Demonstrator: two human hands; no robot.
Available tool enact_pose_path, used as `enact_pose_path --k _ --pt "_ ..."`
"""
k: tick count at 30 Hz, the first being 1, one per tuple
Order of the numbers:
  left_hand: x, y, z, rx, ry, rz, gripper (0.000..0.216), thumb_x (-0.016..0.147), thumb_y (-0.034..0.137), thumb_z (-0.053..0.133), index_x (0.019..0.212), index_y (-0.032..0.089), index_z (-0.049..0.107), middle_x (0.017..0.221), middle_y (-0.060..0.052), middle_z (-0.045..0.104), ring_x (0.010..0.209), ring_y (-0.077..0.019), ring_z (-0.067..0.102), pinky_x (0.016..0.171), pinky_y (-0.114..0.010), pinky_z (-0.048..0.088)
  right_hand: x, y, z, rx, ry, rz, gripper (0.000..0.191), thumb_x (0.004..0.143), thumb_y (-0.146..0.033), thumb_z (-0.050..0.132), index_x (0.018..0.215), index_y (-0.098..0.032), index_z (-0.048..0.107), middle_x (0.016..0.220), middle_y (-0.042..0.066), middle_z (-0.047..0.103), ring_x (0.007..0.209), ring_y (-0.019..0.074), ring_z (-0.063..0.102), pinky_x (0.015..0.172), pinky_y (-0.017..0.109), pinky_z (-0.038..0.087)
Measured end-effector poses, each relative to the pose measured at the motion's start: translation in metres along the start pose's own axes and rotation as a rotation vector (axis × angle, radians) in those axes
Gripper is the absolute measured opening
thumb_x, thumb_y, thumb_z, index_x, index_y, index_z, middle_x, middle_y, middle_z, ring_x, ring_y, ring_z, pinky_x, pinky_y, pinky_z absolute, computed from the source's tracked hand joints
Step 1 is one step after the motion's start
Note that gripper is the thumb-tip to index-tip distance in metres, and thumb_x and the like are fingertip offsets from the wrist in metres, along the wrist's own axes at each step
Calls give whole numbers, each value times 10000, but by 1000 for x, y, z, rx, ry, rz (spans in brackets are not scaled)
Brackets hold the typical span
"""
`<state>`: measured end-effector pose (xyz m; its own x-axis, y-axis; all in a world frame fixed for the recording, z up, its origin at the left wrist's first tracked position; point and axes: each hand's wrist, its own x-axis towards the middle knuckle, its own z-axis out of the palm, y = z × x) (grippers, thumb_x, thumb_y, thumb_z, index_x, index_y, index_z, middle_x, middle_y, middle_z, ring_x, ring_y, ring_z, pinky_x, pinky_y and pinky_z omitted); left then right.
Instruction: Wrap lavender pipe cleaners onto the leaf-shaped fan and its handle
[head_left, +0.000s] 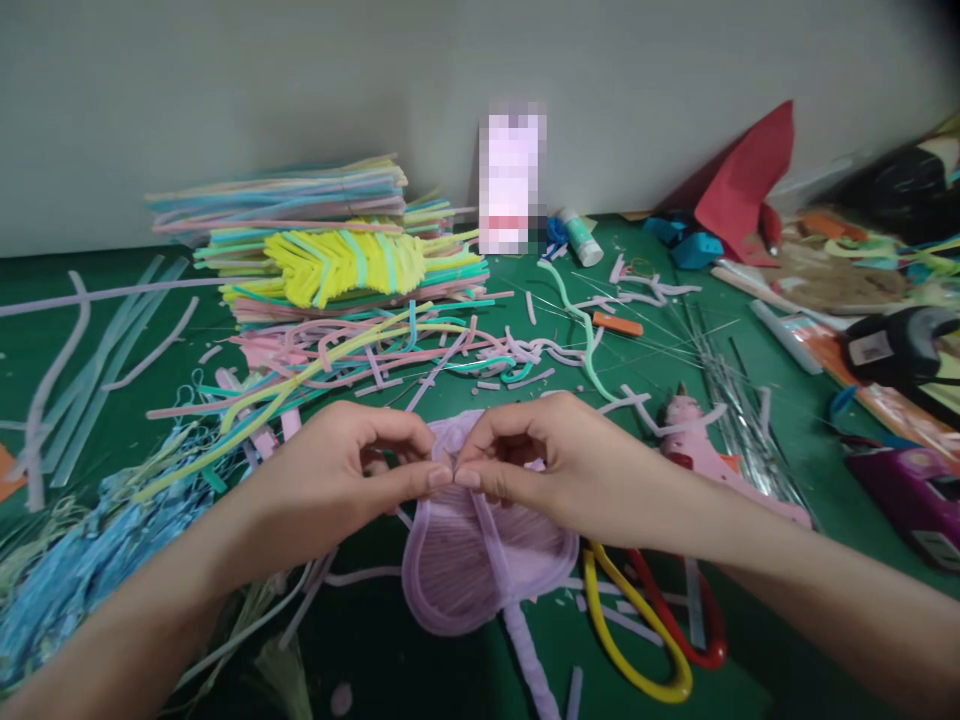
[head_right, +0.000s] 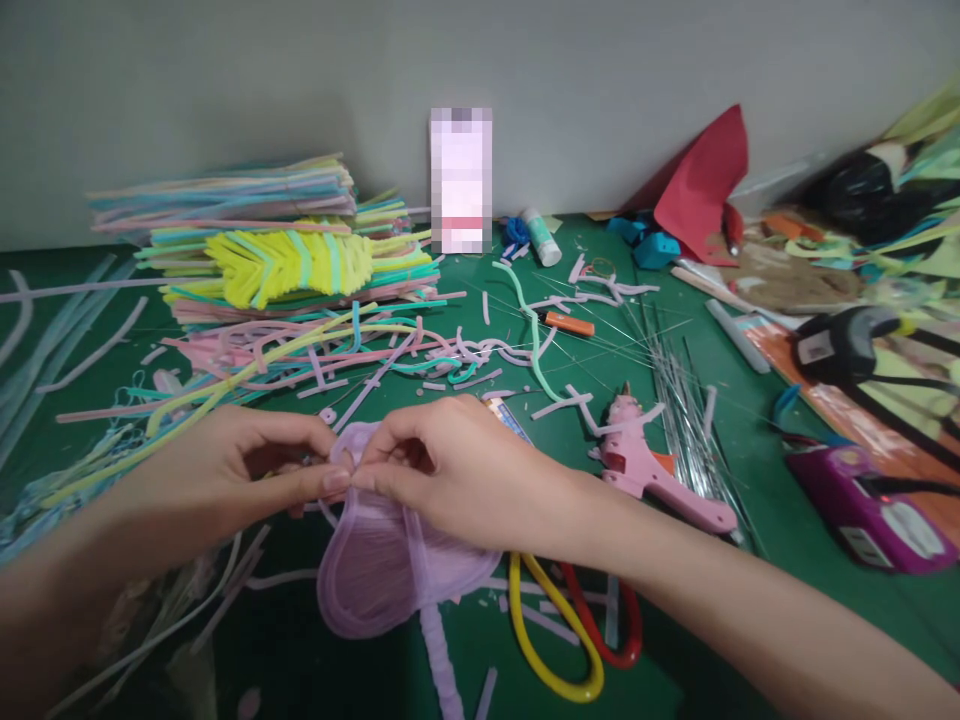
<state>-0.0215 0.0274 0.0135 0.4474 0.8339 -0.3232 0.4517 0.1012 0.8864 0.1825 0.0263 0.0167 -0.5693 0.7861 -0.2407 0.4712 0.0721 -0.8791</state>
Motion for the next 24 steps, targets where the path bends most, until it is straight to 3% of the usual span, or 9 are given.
enact_pose_path --k 6,10,13,18,24 --pt "4 -13 -2 97 -153 -36 126 751 263 602 672 195 673 580 23 552 529 -111 466 470 -185 344 7 12 -7 -21 113 -31 259 783 -372 696 980 -204 710 857 12 719 739 133 642 652 238 474" --pt "9 -17 2 139 -66 -39 135 774 295 584 690 200 631 530 55 457 494 -96 391 454 -187 284 14 15 -2 -86 130 -9 107 805 -247 628 793 -175 707 726 -7 697 615 96 595 589 215 443" --pt "13 -19 5 170 26 -17 154 798 316 565 711 203 623 558 44 498 508 -105 417 467 -202 303 17 22 2 -86 150 67 106 776 -207 591 756 -155 681 670 -6 667 578 94 568 555 211 423" --pt "15 -26 13 354 212 63 226 830 416 561 820 216 666 689 9 607 583 -132 503 536 -238 365 17 34 1 -123 198 193 158 767 -238 533 711 -148 651 623 -6 618 549 98 516 515 218 377" --pt "12 -35 28 562 262 118 362 793 455 622 1110 287 672 923 -19 604 798 -186 576 677 -293 440 20 33 0 -290 152 224 177 778 -226 532 681 -152 660 603 3 621 540 106 507 521 233 355"
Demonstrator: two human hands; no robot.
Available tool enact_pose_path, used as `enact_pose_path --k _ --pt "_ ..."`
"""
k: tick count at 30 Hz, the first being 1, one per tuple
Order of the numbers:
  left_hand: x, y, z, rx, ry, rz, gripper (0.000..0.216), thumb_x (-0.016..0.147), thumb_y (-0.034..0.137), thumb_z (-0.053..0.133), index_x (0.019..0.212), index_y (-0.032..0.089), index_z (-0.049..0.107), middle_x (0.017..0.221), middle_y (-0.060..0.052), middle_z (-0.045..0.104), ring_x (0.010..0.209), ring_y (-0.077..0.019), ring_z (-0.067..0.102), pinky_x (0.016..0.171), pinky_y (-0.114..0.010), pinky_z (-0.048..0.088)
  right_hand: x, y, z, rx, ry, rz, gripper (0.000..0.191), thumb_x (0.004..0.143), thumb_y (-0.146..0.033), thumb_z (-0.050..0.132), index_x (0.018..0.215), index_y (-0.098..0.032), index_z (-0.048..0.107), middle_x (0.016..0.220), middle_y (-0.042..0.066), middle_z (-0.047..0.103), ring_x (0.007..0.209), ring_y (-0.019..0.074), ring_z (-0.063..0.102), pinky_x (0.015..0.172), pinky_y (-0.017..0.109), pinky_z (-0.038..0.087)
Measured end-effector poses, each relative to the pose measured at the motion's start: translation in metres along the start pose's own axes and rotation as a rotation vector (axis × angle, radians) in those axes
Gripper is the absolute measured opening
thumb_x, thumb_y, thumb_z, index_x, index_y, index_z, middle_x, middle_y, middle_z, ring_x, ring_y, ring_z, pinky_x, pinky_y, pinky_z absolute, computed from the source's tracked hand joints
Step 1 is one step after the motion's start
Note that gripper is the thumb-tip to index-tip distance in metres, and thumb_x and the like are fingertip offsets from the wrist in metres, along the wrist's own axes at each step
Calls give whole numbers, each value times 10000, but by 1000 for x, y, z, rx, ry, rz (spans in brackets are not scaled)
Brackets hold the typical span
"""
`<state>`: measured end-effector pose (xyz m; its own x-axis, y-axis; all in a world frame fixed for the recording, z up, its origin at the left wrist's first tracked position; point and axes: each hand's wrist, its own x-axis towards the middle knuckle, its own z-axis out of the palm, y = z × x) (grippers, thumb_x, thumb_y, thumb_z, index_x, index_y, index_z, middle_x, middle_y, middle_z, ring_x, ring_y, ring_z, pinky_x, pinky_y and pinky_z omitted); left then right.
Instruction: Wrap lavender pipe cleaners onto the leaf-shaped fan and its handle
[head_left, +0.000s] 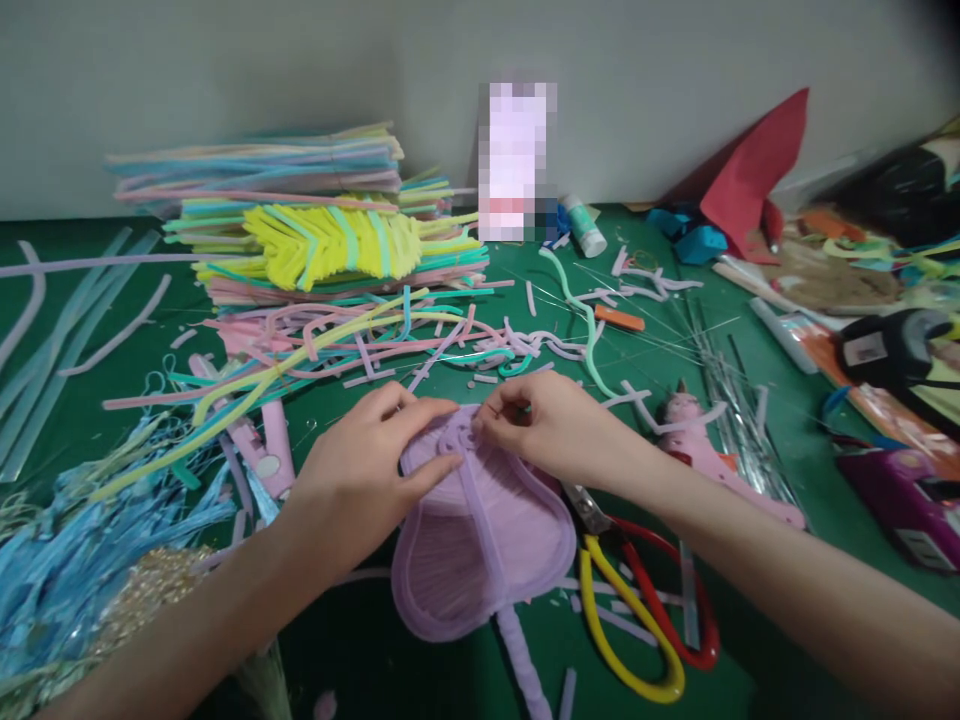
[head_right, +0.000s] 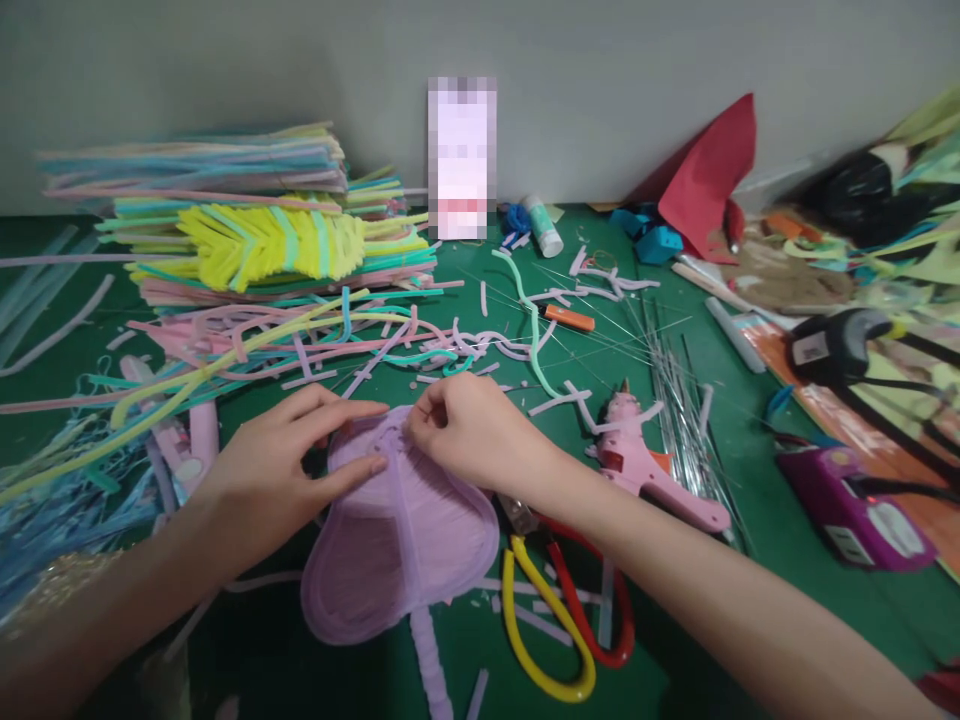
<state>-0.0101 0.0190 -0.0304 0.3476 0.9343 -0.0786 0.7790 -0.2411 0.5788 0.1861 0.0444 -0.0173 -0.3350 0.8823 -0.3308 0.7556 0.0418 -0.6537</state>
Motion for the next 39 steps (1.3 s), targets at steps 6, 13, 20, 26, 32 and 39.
enact_pose_path --k 6,13,20,26,32,39 --pt "5 -5 4 20 -54 19 267 839 390 563 1039 268 691 959 -28 607 917 -215 581 791 -343 455 10 -4 -3 -132 -47 -113 130 773 -152 563 719 -155 681 606 9 650 533 112 540 520 229 345" --pt "5 -13 1 23 -68 63 312 857 375 550 1134 272 650 981 -33 602 917 -209 583 805 -340 464 22 -2 -12 -432 -113 -416 169 828 -120 539 866 -144 702 779 64 700 727 171 617 642 259 373" --pt "6 -19 1 51 -63 178 297 870 350 562 1141 257 640 940 -25 587 834 -174 583 774 -301 467 29 -1 -14 -488 -160 -527 184 840 -78 525 907 -141 684 874 65 673 780 169 617 651 261 375" --pt "6 -26 3 95 -42 258 256 897 371 535 1063 212 647 942 -36 605 878 -188 590 750 -293 452 19 3 -14 -584 -61 -566 185 910 -226 517 971 -183 686 882 48 635 666 142 571 562 265 336" --pt "7 -25 4 131 -18 284 232 903 382 526 946 190 648 884 -34 603 849 -183 591 722 -279 448 8 11 -2 -613 88 -728 244 955 -219 430 1010 -134 652 950 101 631 855 192 575 666 288 434" --pt "6 -27 7 155 36 368 282 932 369 486 999 154 657 853 -36 589 811 -167 571 689 -271 443 6 13 8 -756 205 -842 238 916 -100 451 829 -109 672 774 96 649 754 197 536 677 316 441"
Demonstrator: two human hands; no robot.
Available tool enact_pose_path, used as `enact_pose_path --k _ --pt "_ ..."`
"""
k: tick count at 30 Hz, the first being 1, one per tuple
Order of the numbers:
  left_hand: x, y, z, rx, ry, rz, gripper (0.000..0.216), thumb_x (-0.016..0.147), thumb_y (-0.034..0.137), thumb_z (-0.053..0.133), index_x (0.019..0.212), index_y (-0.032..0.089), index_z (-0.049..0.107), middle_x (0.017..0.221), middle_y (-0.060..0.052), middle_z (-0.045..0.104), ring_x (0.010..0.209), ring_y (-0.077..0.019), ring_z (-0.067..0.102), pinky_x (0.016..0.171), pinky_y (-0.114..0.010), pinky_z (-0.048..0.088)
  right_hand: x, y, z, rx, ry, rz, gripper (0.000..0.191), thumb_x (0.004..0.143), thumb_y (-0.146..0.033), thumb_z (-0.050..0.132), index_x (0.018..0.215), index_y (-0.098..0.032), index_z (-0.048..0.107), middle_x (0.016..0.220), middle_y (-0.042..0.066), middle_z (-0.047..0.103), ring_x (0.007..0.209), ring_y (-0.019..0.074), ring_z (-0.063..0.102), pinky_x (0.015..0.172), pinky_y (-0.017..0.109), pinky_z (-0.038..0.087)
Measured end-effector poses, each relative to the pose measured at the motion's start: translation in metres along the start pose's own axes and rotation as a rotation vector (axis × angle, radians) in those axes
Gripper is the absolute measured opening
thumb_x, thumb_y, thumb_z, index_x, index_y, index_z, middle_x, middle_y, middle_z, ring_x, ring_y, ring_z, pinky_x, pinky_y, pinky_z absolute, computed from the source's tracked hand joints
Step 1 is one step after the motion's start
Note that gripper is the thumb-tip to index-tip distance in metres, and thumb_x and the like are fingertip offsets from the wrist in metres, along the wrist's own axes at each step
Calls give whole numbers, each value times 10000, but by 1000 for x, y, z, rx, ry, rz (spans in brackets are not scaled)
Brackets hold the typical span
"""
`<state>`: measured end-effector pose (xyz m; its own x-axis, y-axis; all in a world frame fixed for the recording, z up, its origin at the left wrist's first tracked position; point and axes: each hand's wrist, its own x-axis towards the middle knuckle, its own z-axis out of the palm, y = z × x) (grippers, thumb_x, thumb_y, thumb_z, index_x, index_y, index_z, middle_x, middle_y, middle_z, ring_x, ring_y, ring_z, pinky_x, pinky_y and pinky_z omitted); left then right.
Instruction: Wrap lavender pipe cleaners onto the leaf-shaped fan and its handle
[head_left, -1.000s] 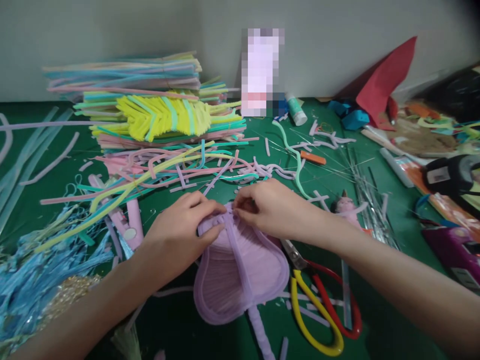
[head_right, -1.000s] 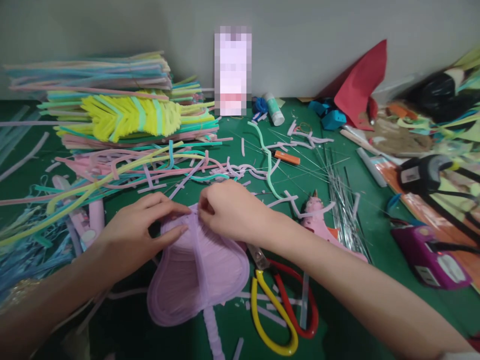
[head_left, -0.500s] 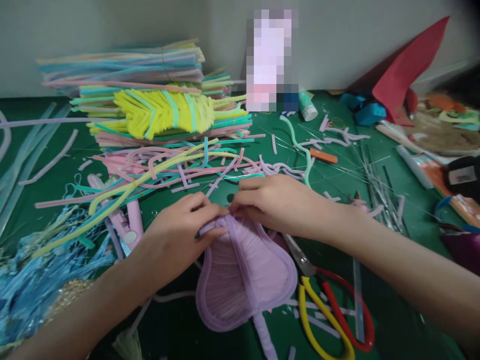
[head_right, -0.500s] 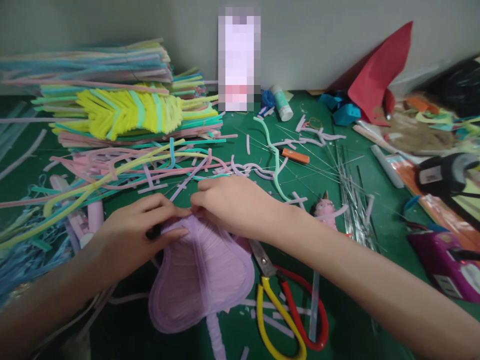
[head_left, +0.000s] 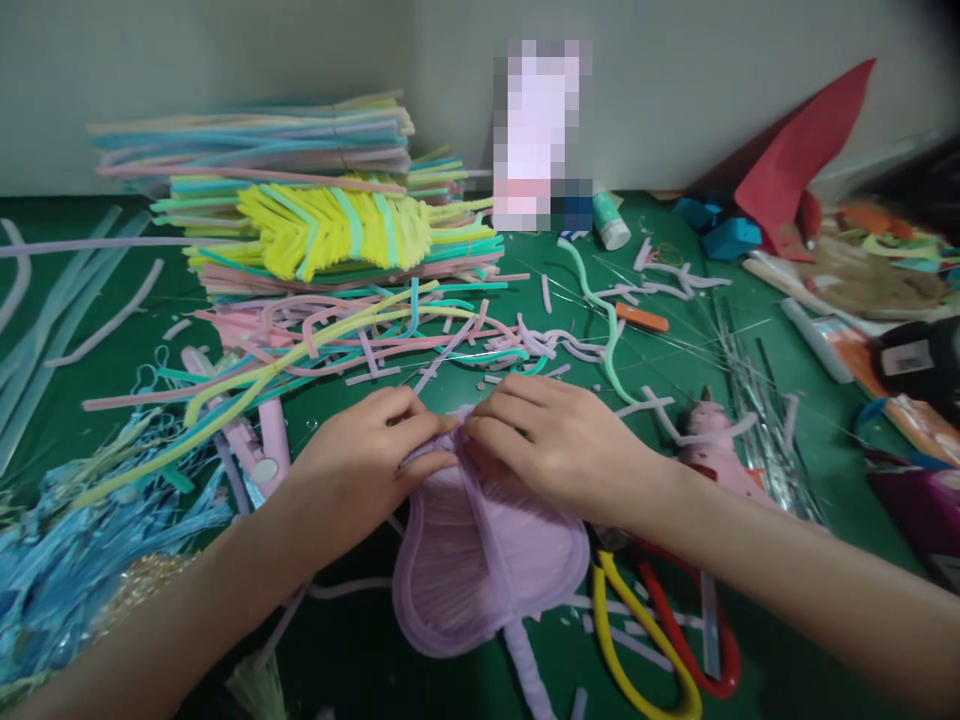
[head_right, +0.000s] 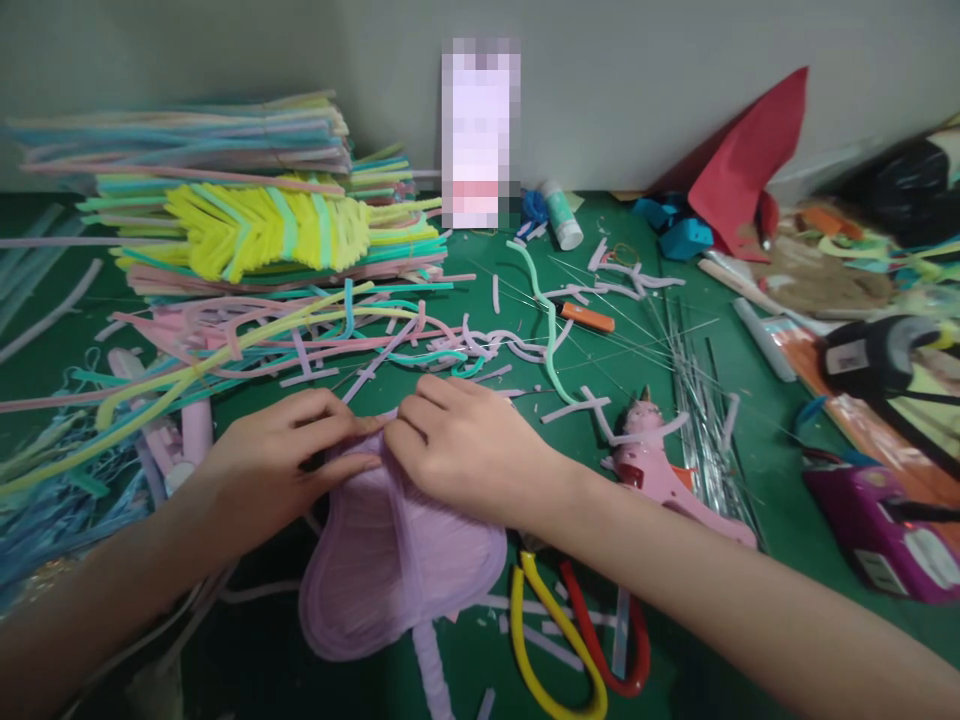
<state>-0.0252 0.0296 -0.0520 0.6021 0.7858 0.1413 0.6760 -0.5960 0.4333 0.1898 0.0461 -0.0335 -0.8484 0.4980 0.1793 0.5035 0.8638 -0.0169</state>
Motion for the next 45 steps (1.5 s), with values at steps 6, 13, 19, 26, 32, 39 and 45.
enact_pose_path --k 6,13,19,26,32,39,45 --pt "0 -3 0 -8 -18 -22 226 907 352 539 1000 187 662 861 -28 565 809 -170 556 683 -284 448 1 -2 3 -11 57 -13 195 907 -116 493 808 -103 660 807 112 654 766 207 538 667 323 452" --pt "0 -12 -5 -46 -64 35 273 906 325 553 1155 255 641 885 -10 547 790 -144 552 694 -277 433 3 13 -3 10 -1 -165 190 921 -106 486 850 -109 662 851 90 666 810 201 540 708 320 451" --pt "4 -13 -12 1 -99 68 272 926 290 519 1163 257 649 891 -11 545 805 -143 547 681 -272 421 -4 19 -1 -4 64 -215 243 957 -124 436 867 -137 662 847 72 681 820 185 555 716 317 439" --pt "9 -12 -13 -47 -139 24 203 917 291 538 1041 241 691 879 -3 540 810 -134 545 703 -269 424 -6 19 -1 -29 86 -164 285 971 -113 363 942 -123 646 776 71 667 773 188 569 672 308 433" --pt "10 -14 -14 -104 -119 -24 241 884 354 581 1080 269 693 1097 -40 566 986 -180 562 867 -325 439 -5 17 -1 213 7 66 164 928 -132 439 930 -131 603 780 63 636 766 179 572 646 276 448" --pt "11 -14 -15 -163 -154 -40 252 881 383 578 1056 242 693 1009 -37 639 981 -197 566 879 -343 438 13 18 -8 531 -62 353 277 826 -341 662 1000 -129 625 986 90 673 957 225 601 810 319 460" --pt "16 -8 -19 -209 -188 -189 374 817 348 655 1158 200 619 1037 -38 681 947 -202 603 841 -320 451 40 34 -7 609 -408 387 292 801 -353 685 976 -119 683 797 60 712 704 178 640 604 257 418"
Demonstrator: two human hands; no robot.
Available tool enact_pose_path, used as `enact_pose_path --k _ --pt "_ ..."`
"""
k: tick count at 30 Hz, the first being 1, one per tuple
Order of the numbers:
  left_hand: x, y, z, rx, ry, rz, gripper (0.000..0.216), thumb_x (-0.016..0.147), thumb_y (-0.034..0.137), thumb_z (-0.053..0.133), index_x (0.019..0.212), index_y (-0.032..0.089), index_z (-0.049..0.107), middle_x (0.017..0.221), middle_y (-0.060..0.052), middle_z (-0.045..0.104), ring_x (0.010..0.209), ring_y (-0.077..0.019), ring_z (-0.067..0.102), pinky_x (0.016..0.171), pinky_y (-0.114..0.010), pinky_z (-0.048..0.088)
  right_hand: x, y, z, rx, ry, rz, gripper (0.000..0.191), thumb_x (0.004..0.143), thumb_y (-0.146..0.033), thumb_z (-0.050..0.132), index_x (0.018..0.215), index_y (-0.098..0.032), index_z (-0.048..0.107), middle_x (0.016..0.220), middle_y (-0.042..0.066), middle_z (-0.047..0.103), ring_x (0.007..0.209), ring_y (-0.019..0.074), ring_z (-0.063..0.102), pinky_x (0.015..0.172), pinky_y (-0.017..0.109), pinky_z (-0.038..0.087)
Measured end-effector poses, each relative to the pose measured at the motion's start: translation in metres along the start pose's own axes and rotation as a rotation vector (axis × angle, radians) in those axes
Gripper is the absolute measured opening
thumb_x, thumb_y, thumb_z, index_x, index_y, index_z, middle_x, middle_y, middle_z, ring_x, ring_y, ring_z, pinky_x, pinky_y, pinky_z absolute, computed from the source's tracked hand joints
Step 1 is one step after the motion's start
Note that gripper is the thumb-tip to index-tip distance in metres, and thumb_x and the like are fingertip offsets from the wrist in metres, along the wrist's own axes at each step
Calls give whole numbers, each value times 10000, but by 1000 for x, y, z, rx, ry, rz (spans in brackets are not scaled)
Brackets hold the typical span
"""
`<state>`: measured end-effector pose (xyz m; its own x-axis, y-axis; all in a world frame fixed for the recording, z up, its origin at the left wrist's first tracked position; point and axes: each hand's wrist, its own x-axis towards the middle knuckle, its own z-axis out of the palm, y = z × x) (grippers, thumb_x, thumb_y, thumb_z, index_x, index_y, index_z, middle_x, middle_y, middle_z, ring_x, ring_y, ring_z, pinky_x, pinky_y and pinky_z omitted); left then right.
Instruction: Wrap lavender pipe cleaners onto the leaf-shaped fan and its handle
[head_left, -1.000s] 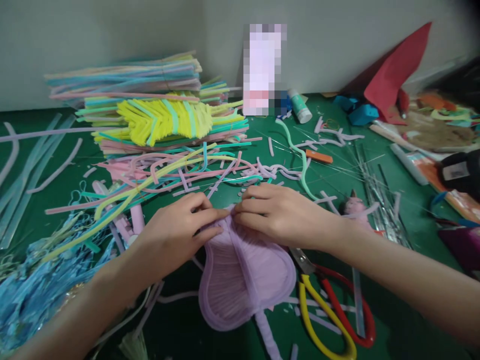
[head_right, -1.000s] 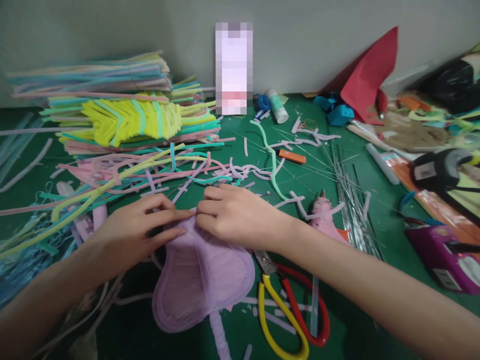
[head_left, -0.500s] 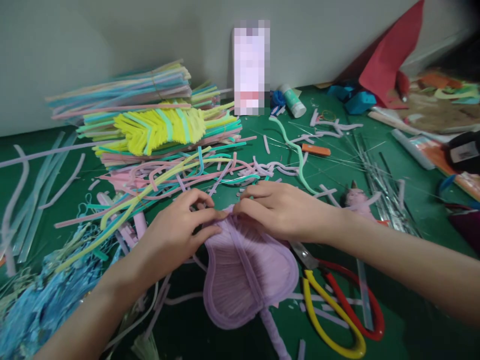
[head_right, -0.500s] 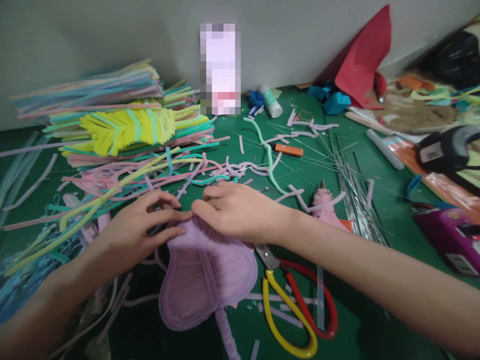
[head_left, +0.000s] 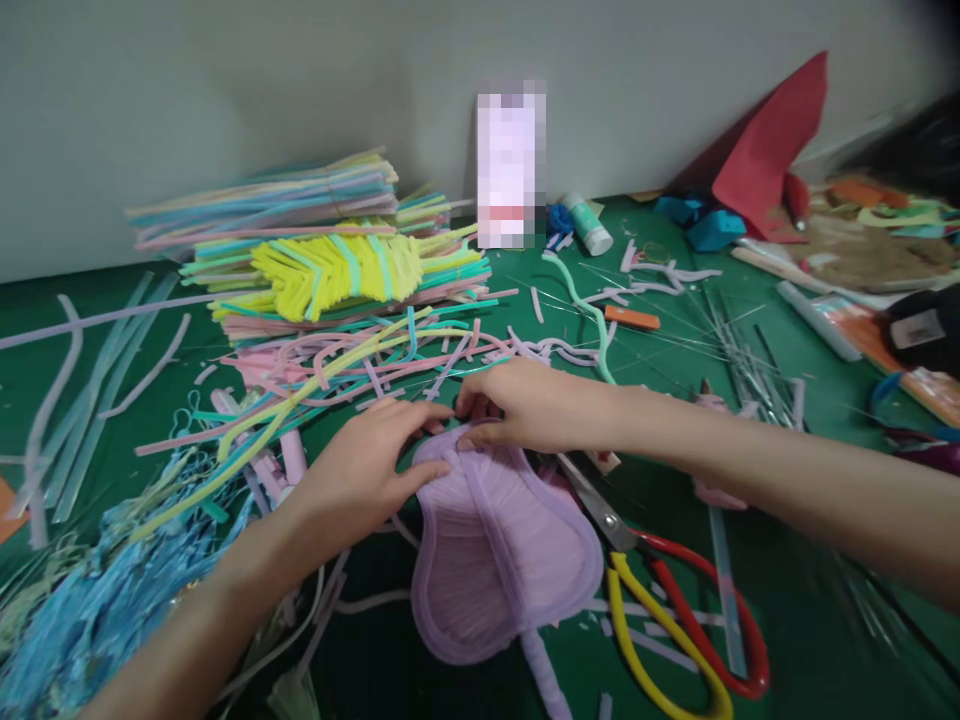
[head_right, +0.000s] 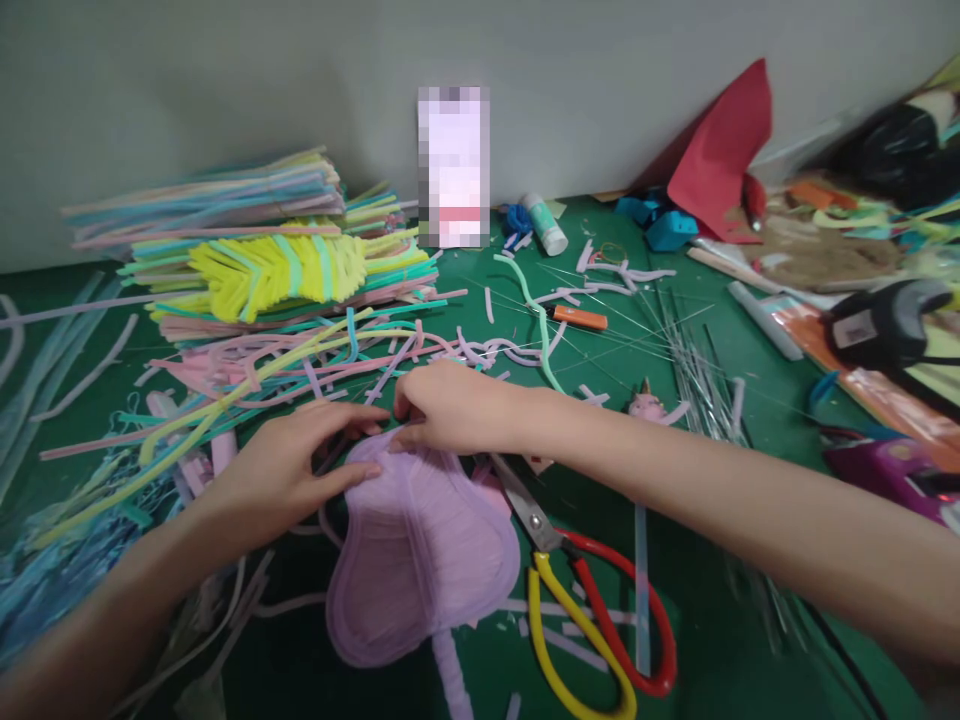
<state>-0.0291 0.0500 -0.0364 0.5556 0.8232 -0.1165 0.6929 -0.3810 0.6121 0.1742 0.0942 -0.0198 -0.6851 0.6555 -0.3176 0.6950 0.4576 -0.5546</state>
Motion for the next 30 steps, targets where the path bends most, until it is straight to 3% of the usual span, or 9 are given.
enact_pose_path --k 3,7,13,17,23,30 --pt "0 6 -5 -49 -12 -130 451 777 364 682 1180 182 591 1015 -39 692 887 -201 618 781 -305 461 3 1 -8 150 -122 -8 233 799 -302 680 941 -119 702 715 20 693 609 125 605 560 230 405" --pt "-2 13 -12 -147 -101 -177 281 783 430 646 968 224 689 863 -4 693 772 -181 607 703 -280 446 -4 1 -15 337 -151 -30 177 791 -290 660 873 -143 715 663 -6 667 583 103 582 541 216 423" --pt "-8 24 -15 -332 -101 -222 271 747 430 668 923 227 701 638 40 577 501 -99 421 450 -221 305 -13 -4 -27 528 -253 99 129 702 -243 707 817 -185 696 719 5 712 666 133 643 588 242 490" --pt "-12 34 -17 -377 -76 -205 237 737 379 684 897 205 709 615 35 554 522 -100 427 462 -214 321 -13 -11 -40 552 -348 78 104 693 -266 729 756 -185 709 687 -3 698 640 119 621 573 240 491" --pt "-16 45 -25 -514 -71 -244 242 686 347 750 860 184 711 606 40 561 535 -88 437 478 -198 340 -10 -21 -55 439 -425 -2 286 618 -407 806 796 -192 750 714 -14 705 672 118 619 634 256 507" --pt "-18 30 -22 -903 -344 -263 447 624 251 817 1027 213 626 885 10 680 834 -149 624 730 -254 496 -8 -24 -58 463 -491 17 308 606 -408 817 804 -186 738 714 -24 703 701 112 641 662 250 521"
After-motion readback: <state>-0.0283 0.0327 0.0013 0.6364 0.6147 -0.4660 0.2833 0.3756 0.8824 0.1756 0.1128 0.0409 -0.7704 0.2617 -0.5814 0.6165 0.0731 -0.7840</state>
